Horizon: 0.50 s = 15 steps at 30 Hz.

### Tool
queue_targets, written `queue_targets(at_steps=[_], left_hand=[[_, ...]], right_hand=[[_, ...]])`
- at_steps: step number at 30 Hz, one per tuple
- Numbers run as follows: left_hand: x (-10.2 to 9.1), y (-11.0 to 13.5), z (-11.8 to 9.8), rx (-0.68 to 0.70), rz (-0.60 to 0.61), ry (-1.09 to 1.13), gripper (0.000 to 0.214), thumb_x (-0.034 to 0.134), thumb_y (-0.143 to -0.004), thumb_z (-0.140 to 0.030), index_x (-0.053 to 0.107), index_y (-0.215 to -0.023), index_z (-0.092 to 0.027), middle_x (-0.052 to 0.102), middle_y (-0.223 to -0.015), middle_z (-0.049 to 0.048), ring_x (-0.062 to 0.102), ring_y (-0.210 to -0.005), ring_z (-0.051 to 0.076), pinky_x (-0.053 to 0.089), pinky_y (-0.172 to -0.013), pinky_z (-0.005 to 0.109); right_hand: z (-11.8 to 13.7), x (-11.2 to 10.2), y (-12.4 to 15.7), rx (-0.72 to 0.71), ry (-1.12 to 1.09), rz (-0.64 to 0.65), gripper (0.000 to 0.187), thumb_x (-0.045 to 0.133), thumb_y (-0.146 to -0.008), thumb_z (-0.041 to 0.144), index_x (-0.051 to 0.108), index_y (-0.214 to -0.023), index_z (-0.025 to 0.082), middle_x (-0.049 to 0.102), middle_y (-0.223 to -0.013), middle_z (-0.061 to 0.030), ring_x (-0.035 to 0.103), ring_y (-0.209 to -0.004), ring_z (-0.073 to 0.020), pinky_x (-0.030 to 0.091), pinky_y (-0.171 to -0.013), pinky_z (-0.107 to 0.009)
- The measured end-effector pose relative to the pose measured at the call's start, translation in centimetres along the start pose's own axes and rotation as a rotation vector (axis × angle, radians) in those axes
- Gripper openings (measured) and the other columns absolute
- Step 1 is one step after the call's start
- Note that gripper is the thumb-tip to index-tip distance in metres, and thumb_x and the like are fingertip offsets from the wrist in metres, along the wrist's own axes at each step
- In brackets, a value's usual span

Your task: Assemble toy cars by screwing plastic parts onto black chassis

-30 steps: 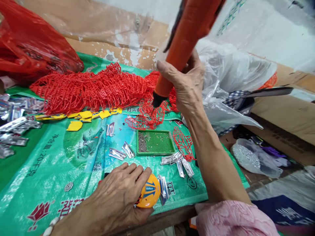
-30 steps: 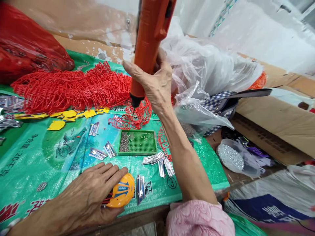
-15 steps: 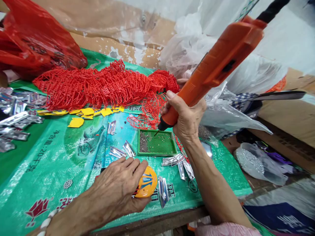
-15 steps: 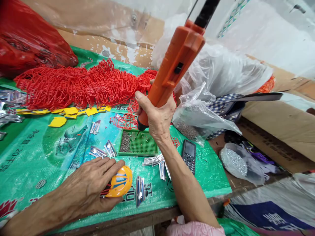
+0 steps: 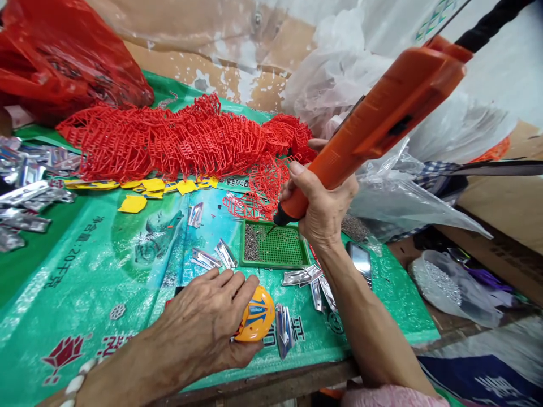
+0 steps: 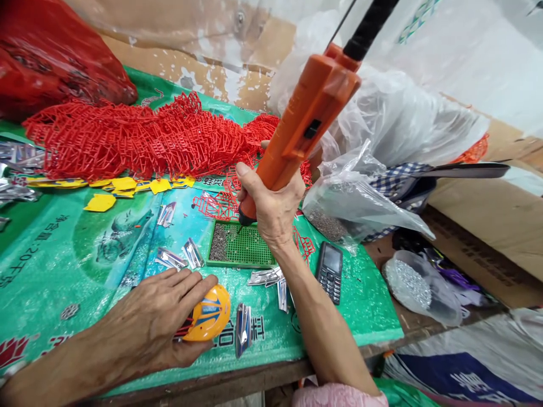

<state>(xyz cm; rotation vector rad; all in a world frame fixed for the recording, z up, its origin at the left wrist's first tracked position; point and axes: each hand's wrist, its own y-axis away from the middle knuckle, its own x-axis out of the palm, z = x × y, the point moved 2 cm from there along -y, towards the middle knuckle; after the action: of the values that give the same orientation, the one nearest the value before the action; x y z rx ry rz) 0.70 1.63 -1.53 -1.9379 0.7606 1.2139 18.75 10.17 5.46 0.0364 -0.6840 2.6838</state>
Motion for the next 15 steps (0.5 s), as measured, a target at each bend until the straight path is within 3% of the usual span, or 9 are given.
queue_targets(at_steps=[9, 15], left_hand=[[-0.49, -0.18, 0.04, 0.025, -0.037, 0.001, 0.034, 0.066, -0.071, -0.033, 0.06, -0.1, -0.016, 0.07, -0.09, 0.0085, 0.07, -0.077, 0.028, 0.06, -0.066, 0.042], [-0.33, -0.08, 0.08, 0.017, 0.019, -0.016, 0.03, 0.064, -0.078, -0.036, 0.06, -0.101, -0.017, 0.07, -0.094, 0.0091, 0.07, -0.08, 0.029, 0.06, -0.071, 0.047]], right_hand=[[-0.38, 0.14, -0.06, 0.009, 0.011, 0.018, 0.045, 0.081, -0.074, 0.035, 0.061, -0.113, 0.028, 0.057, -0.062, 0.009, 0.057, -0.047, -0.0119, 0.049, -0.045, -0.028], [0.38, 0.3, -0.27, -0.05, -0.021, 0.021, 0.033, 0.08, -0.075, 0.028, 0.06, -0.102, 0.026, 0.056, -0.058, 0.0095, 0.056, -0.045, -0.0123, 0.048, -0.044, -0.028]])
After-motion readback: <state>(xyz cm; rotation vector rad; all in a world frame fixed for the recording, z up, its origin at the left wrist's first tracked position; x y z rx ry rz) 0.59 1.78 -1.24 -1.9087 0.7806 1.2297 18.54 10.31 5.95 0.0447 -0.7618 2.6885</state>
